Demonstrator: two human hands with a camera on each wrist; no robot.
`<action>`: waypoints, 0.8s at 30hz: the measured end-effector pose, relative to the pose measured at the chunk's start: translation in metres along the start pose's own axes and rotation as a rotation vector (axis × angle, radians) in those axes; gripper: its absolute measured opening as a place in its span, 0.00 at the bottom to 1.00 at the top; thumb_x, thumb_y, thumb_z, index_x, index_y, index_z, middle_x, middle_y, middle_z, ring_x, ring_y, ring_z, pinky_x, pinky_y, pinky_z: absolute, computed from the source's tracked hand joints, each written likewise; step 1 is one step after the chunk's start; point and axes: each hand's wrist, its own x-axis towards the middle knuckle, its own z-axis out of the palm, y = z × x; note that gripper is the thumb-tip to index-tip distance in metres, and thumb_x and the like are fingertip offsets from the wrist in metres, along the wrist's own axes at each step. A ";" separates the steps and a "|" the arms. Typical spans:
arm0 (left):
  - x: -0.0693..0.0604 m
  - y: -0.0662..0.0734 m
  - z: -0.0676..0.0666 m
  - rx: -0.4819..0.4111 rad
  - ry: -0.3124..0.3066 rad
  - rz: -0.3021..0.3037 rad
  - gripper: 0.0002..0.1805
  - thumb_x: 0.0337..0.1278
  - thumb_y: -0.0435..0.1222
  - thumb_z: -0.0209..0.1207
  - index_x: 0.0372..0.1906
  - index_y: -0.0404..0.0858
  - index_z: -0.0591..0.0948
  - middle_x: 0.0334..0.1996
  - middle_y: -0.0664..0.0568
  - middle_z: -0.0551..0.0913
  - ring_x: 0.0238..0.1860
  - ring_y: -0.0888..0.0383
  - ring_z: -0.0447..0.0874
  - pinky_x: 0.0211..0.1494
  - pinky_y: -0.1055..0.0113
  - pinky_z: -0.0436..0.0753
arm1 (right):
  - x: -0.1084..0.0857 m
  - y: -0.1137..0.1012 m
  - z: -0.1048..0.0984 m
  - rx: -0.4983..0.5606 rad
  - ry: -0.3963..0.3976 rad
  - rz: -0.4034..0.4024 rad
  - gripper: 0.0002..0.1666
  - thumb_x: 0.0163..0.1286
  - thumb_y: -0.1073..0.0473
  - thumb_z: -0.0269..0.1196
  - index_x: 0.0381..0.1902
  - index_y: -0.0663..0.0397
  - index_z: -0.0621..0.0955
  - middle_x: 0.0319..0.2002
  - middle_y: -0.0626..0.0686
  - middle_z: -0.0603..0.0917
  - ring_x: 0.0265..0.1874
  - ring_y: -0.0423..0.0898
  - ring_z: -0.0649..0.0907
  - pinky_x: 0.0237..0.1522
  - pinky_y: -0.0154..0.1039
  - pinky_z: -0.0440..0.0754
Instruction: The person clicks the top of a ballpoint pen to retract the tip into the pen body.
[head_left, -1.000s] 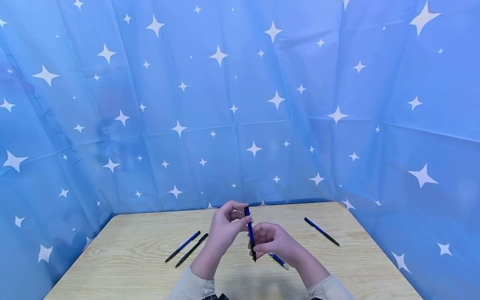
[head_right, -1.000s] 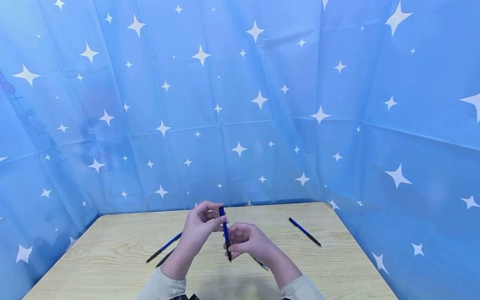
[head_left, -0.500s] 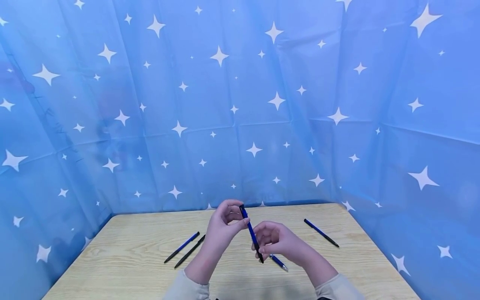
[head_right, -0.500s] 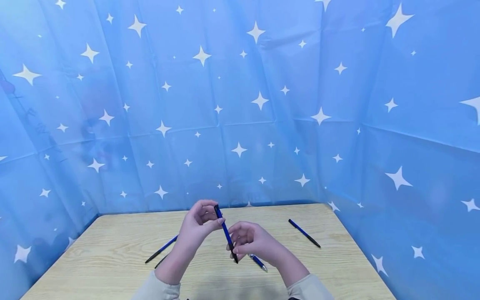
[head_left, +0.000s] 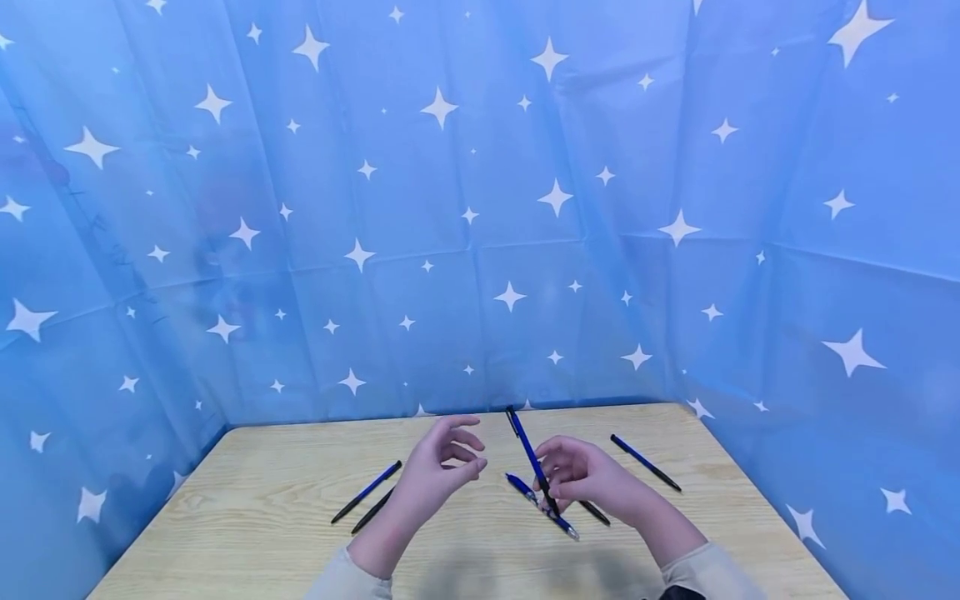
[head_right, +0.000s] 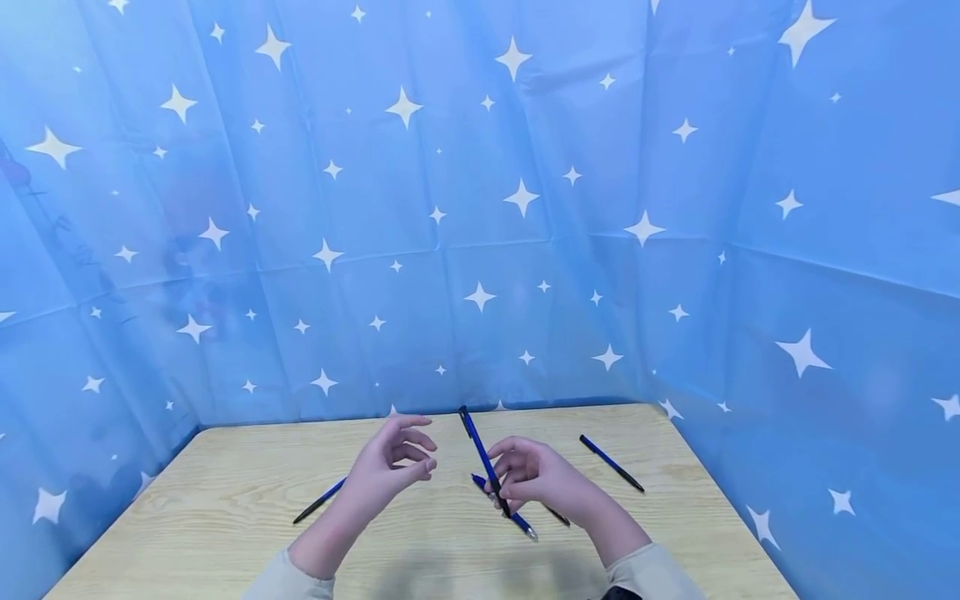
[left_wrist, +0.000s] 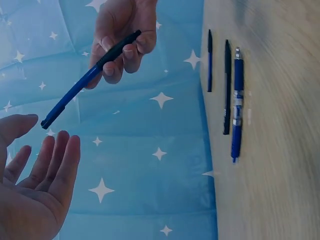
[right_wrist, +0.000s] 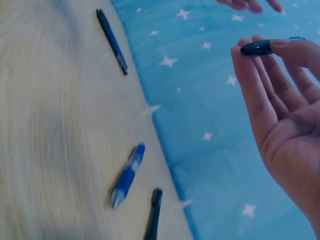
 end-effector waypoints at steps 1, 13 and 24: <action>-0.001 -0.001 -0.001 0.013 -0.009 -0.008 0.25 0.59 0.32 0.65 0.62 0.40 0.73 0.44 0.43 0.79 0.41 0.52 0.83 0.42 0.61 0.84 | -0.001 0.002 -0.003 -0.003 0.001 0.006 0.25 0.68 0.71 0.59 0.62 0.62 0.70 0.47 0.69 0.79 0.37 0.53 0.85 0.38 0.49 0.84; -0.018 -0.025 -0.018 0.137 -0.125 -0.092 0.21 0.58 0.34 0.67 0.56 0.41 0.77 0.40 0.50 0.81 0.40 0.53 0.81 0.40 0.61 0.83 | -0.013 0.030 -0.034 -0.070 0.077 0.169 0.27 0.66 0.69 0.62 0.63 0.60 0.72 0.47 0.61 0.80 0.42 0.53 0.82 0.42 0.50 0.82; -0.028 -0.047 -0.030 0.235 -0.222 -0.097 0.17 0.57 0.33 0.67 0.52 0.43 0.79 0.38 0.51 0.81 0.36 0.54 0.82 0.36 0.62 0.82 | -0.030 0.046 -0.056 -0.190 0.228 0.247 0.26 0.62 0.67 0.67 0.58 0.67 0.76 0.42 0.56 0.81 0.38 0.51 0.82 0.36 0.46 0.83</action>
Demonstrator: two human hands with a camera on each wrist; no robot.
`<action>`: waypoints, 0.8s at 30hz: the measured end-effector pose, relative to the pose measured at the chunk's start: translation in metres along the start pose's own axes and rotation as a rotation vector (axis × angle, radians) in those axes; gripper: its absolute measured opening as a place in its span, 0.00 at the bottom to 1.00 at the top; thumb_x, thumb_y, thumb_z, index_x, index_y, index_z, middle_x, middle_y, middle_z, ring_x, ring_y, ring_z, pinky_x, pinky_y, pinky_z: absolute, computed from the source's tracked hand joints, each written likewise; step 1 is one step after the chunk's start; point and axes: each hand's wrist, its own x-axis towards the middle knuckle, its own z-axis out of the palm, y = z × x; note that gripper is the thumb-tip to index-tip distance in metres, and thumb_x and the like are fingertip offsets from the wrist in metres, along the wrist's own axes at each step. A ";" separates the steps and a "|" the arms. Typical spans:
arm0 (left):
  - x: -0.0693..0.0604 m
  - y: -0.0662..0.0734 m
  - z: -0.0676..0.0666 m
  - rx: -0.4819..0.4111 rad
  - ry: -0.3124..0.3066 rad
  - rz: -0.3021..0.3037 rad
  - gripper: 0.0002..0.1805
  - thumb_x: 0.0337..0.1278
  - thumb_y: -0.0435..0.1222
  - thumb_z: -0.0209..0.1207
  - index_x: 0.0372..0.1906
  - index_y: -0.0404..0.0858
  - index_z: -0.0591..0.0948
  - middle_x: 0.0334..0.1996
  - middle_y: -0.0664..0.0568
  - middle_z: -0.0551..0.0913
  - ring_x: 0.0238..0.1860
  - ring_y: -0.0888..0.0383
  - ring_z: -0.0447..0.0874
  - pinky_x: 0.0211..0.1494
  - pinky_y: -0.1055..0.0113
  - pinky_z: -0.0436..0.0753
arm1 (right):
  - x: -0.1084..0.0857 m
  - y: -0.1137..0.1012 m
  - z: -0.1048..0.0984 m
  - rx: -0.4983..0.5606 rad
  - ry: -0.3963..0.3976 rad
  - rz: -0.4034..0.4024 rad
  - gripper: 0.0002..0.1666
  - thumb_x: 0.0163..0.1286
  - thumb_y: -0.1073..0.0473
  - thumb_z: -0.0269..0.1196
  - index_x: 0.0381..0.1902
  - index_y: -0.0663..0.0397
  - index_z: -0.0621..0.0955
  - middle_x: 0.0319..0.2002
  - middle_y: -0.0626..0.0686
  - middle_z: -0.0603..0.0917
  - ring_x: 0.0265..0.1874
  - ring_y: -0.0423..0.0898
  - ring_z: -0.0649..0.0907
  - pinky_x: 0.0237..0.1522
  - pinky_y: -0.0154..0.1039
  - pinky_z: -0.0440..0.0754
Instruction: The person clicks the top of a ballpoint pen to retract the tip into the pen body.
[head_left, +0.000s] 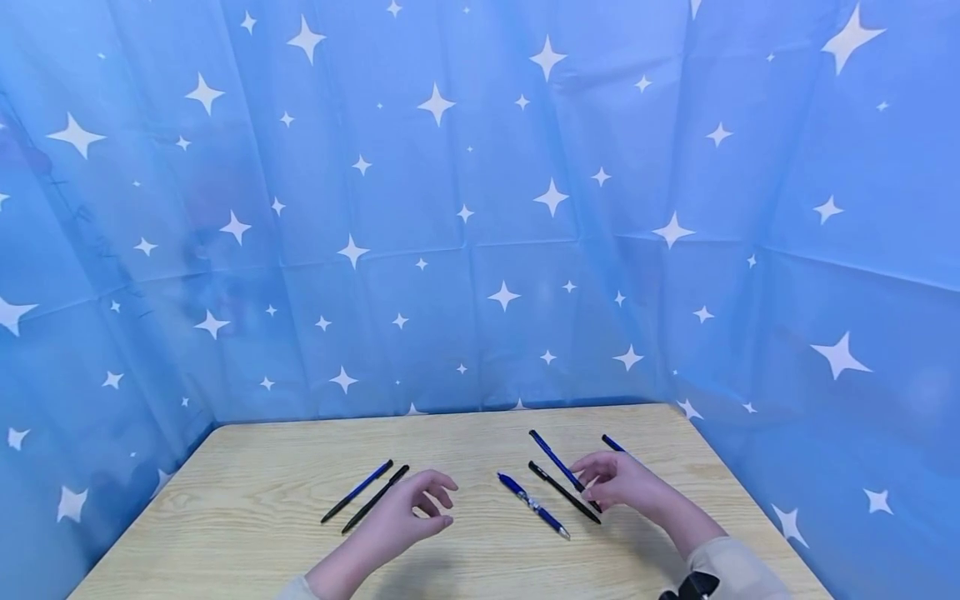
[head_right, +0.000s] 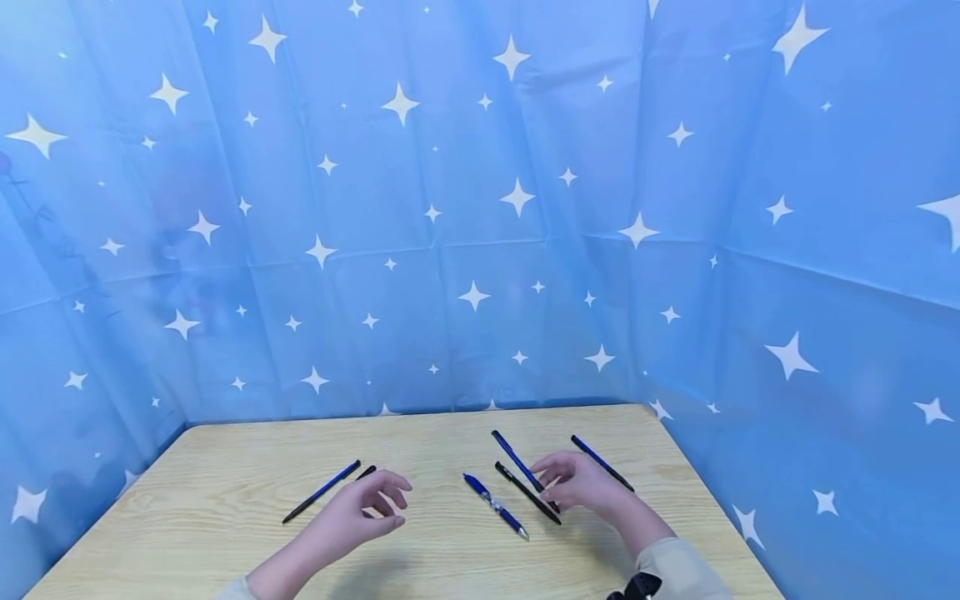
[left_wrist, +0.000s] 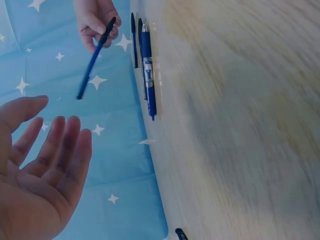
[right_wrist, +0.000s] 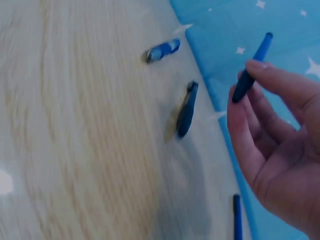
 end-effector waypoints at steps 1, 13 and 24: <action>0.000 -0.001 0.000 0.005 -0.005 0.002 0.16 0.57 0.33 0.66 0.51 0.43 0.80 0.38 0.50 0.81 0.36 0.54 0.82 0.36 0.63 0.82 | 0.000 0.003 -0.001 -0.011 0.020 0.010 0.25 0.62 0.67 0.68 0.57 0.68 0.77 0.41 0.56 0.81 0.37 0.51 0.82 0.35 0.46 0.83; 0.000 -0.016 -0.002 0.110 -0.041 0.025 0.16 0.55 0.32 0.68 0.48 0.45 0.81 0.37 0.53 0.82 0.34 0.60 0.81 0.34 0.66 0.80 | 0.000 0.027 -0.012 -0.054 0.181 0.141 0.20 0.58 0.71 0.69 0.49 0.72 0.81 0.32 0.52 0.81 0.27 0.43 0.78 0.24 0.35 0.76; 0.006 -0.025 -0.004 0.157 -0.061 0.016 0.15 0.56 0.32 0.67 0.49 0.44 0.81 0.39 0.50 0.82 0.34 0.61 0.80 0.34 0.66 0.80 | 0.007 0.030 -0.006 -0.246 0.311 0.197 0.13 0.54 0.71 0.71 0.39 0.64 0.87 0.33 0.52 0.85 0.20 0.44 0.77 0.23 0.39 0.79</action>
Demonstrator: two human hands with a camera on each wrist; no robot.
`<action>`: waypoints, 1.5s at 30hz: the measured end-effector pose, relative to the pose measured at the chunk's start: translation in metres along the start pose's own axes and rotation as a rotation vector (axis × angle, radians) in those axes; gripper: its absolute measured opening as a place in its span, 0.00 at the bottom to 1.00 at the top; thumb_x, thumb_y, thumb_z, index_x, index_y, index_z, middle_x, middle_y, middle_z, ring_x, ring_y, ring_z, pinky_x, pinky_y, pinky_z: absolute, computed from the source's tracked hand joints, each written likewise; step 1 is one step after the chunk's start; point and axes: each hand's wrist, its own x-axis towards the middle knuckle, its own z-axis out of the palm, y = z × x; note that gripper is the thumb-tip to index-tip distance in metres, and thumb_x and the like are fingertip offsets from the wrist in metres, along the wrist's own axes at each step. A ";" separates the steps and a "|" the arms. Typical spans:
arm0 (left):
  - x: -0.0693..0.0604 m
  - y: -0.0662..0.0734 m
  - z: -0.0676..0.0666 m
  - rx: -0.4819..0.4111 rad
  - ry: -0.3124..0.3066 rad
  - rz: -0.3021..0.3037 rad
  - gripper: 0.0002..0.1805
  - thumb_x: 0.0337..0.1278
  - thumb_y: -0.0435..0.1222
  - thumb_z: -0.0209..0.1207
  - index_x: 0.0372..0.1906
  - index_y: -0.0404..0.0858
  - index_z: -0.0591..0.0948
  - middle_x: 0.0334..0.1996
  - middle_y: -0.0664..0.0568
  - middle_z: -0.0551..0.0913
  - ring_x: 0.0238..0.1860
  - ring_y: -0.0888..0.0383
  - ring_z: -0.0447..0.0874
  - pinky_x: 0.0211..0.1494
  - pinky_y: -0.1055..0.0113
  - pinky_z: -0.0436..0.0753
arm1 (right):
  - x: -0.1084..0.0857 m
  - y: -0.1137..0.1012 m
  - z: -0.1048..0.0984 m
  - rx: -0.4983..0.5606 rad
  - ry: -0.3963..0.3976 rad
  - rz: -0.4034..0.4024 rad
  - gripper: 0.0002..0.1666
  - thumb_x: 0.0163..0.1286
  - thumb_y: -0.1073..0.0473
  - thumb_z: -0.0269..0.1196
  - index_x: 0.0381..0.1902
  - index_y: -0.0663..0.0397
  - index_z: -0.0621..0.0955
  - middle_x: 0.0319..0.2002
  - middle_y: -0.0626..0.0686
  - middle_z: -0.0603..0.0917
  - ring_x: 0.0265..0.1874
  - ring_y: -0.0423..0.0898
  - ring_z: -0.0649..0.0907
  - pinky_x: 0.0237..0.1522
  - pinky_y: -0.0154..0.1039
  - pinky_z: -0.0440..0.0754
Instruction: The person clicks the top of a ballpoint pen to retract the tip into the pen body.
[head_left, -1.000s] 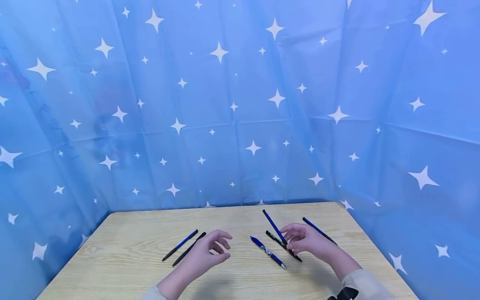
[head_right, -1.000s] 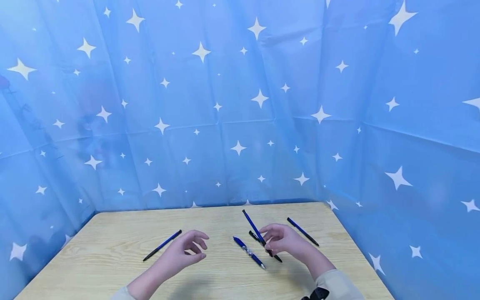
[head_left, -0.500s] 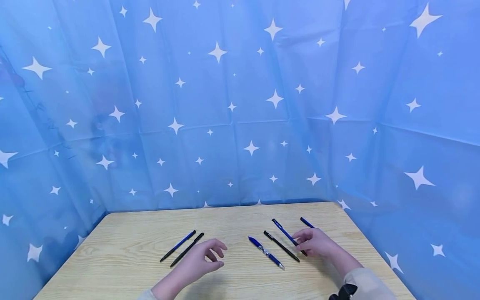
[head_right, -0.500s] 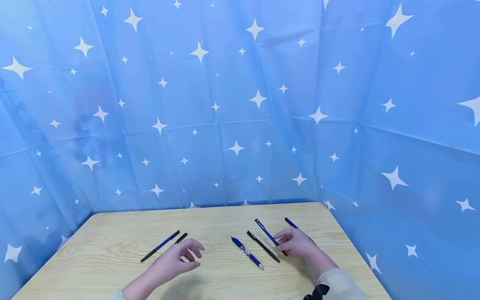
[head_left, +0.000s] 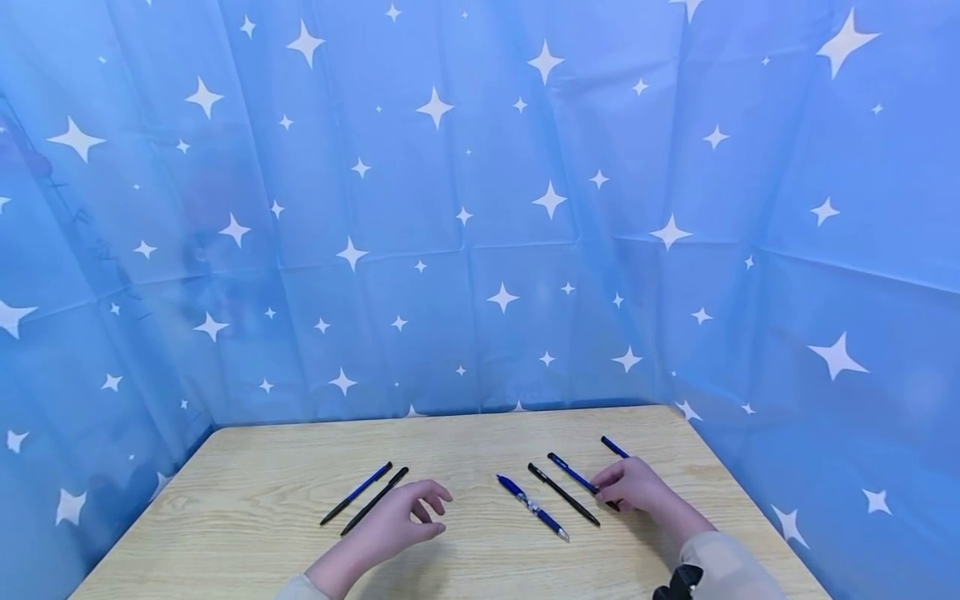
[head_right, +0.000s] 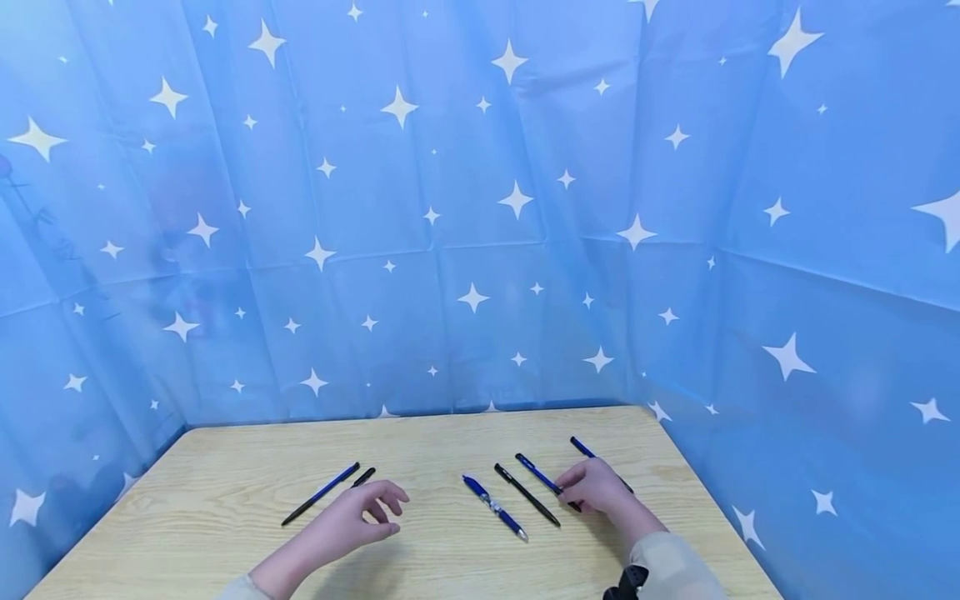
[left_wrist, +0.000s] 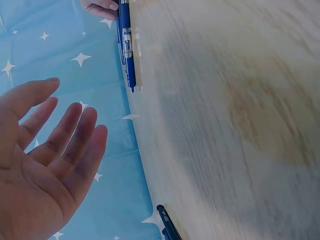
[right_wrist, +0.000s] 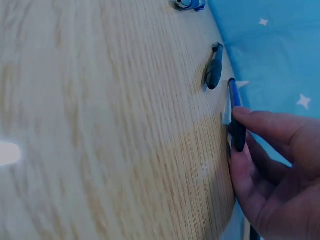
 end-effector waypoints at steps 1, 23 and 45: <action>0.000 0.000 0.000 -0.001 -0.002 -0.002 0.15 0.56 0.32 0.67 0.49 0.44 0.81 0.39 0.50 0.82 0.34 0.61 0.80 0.34 0.65 0.80 | 0.000 0.000 0.001 -0.008 0.011 0.011 0.13 0.54 0.71 0.71 0.39 0.64 0.87 0.33 0.52 0.85 0.21 0.44 0.77 0.24 0.39 0.80; 0.014 0.010 0.002 0.025 -0.039 -0.016 0.15 0.58 0.36 0.67 0.50 0.48 0.82 0.38 0.56 0.82 0.36 0.63 0.80 0.37 0.66 0.80 | 0.009 -0.001 -0.018 -0.002 -0.115 -0.202 0.21 0.61 0.69 0.68 0.52 0.69 0.80 0.33 0.54 0.81 0.27 0.49 0.80 0.25 0.42 0.81; 0.035 0.026 0.020 -0.003 -0.004 0.005 0.11 0.62 0.39 0.64 0.49 0.50 0.82 0.36 0.62 0.82 0.37 0.63 0.80 0.37 0.65 0.80 | 0.035 0.016 -0.081 -0.206 -0.271 -0.275 0.29 0.56 0.69 0.72 0.57 0.62 0.79 0.58 0.67 0.74 0.54 0.68 0.75 0.43 0.50 0.82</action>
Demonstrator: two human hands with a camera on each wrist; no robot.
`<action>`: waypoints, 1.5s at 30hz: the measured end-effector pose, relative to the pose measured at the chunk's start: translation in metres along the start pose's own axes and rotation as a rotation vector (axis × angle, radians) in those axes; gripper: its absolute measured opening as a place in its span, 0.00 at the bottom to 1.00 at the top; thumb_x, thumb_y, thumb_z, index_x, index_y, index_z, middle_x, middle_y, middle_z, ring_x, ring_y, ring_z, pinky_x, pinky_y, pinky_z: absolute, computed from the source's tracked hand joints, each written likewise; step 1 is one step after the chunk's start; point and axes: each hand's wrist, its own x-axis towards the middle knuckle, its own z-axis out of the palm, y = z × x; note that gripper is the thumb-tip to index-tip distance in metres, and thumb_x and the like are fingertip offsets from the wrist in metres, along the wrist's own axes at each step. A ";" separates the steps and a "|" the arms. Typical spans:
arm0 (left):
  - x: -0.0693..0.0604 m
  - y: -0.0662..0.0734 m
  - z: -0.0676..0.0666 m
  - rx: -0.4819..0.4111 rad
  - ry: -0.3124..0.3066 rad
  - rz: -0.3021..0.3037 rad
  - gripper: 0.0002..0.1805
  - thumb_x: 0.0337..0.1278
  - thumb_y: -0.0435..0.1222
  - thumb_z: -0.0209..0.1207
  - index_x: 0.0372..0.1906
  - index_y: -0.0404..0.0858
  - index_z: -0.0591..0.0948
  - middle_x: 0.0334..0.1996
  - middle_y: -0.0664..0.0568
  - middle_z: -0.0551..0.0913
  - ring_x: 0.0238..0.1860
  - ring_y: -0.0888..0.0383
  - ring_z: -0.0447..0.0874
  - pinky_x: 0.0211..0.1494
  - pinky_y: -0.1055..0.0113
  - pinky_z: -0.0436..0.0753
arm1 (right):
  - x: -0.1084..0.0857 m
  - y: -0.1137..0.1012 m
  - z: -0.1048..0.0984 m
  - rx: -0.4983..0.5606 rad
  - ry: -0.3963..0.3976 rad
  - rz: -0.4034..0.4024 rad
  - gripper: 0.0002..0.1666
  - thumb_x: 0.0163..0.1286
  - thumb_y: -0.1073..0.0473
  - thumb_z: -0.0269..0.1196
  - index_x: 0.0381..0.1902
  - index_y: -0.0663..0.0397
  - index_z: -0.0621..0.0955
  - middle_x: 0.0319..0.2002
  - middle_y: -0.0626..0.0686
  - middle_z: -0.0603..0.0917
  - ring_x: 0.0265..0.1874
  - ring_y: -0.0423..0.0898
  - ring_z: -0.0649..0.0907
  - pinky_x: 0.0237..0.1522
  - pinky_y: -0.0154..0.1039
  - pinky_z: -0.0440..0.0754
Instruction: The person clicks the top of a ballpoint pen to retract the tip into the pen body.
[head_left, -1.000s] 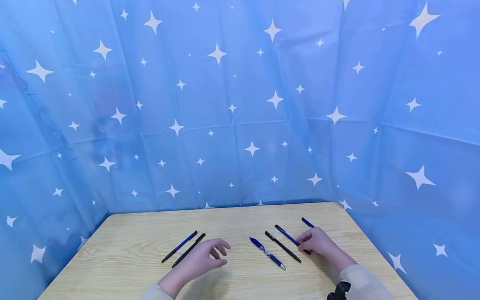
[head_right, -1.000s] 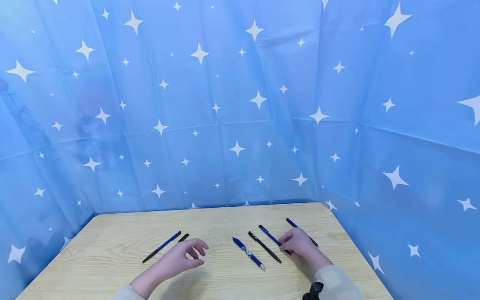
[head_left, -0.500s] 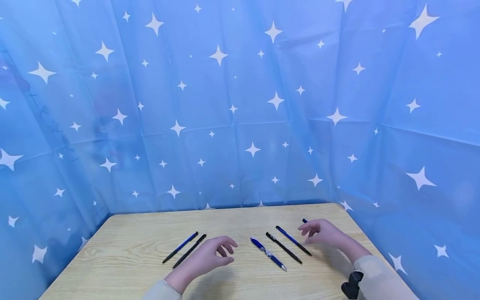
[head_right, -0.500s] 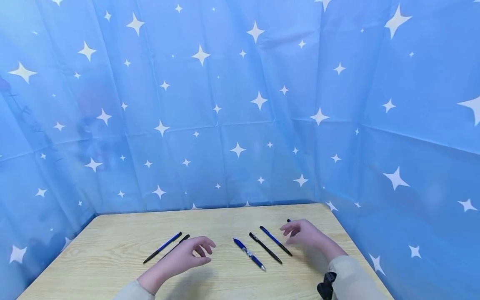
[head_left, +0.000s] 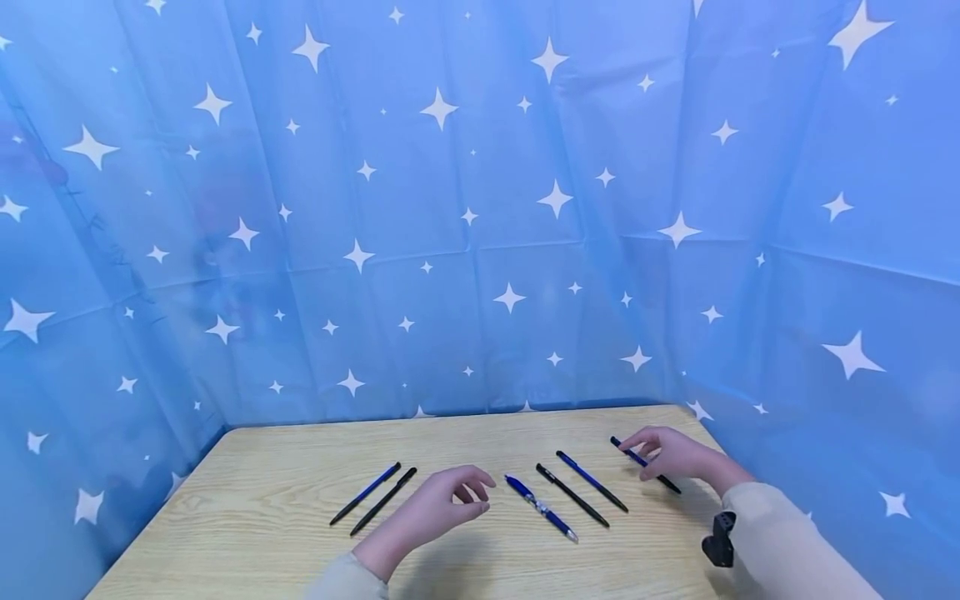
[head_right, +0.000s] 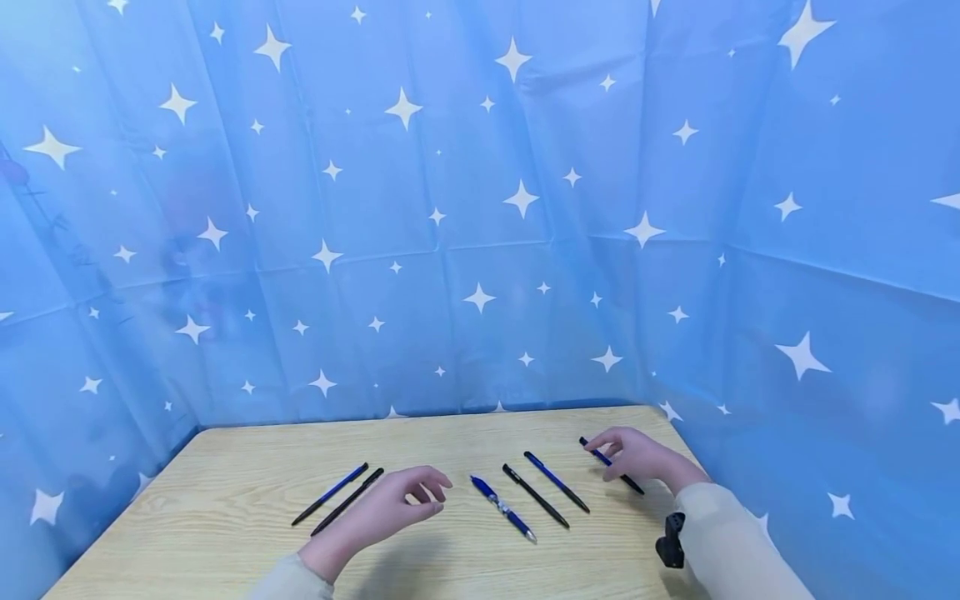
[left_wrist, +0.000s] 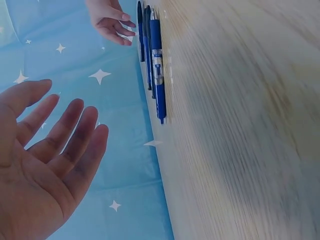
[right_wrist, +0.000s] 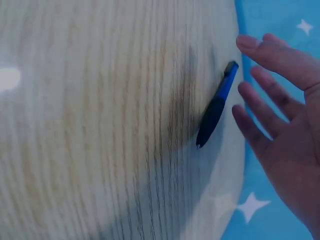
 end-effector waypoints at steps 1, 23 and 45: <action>0.001 0.000 0.001 -0.003 0.000 0.001 0.11 0.62 0.39 0.63 0.49 0.50 0.82 0.36 0.63 0.82 0.37 0.63 0.80 0.37 0.65 0.80 | 0.001 0.002 -0.001 -0.005 0.001 0.006 0.29 0.55 0.69 0.72 0.56 0.62 0.80 0.58 0.68 0.73 0.55 0.70 0.74 0.44 0.52 0.82; 0.021 -0.004 0.017 -0.037 -0.043 0.014 0.13 0.64 0.38 0.62 0.52 0.45 0.82 0.36 0.63 0.81 0.35 0.65 0.79 0.37 0.67 0.79 | 0.010 0.033 -0.003 0.071 -0.085 -0.021 0.25 0.54 0.71 0.72 0.51 0.70 0.80 0.35 0.58 0.77 0.30 0.46 0.72 0.30 0.36 0.74; 0.023 0.000 0.022 -0.039 -0.037 0.025 0.13 0.64 0.39 0.62 0.52 0.42 0.82 0.34 0.63 0.81 0.36 0.63 0.79 0.37 0.67 0.79 | 0.013 0.010 -0.002 -0.032 -0.097 0.079 0.24 0.48 0.82 0.67 0.43 0.61 0.85 0.31 0.55 0.81 0.25 0.46 0.77 0.25 0.38 0.78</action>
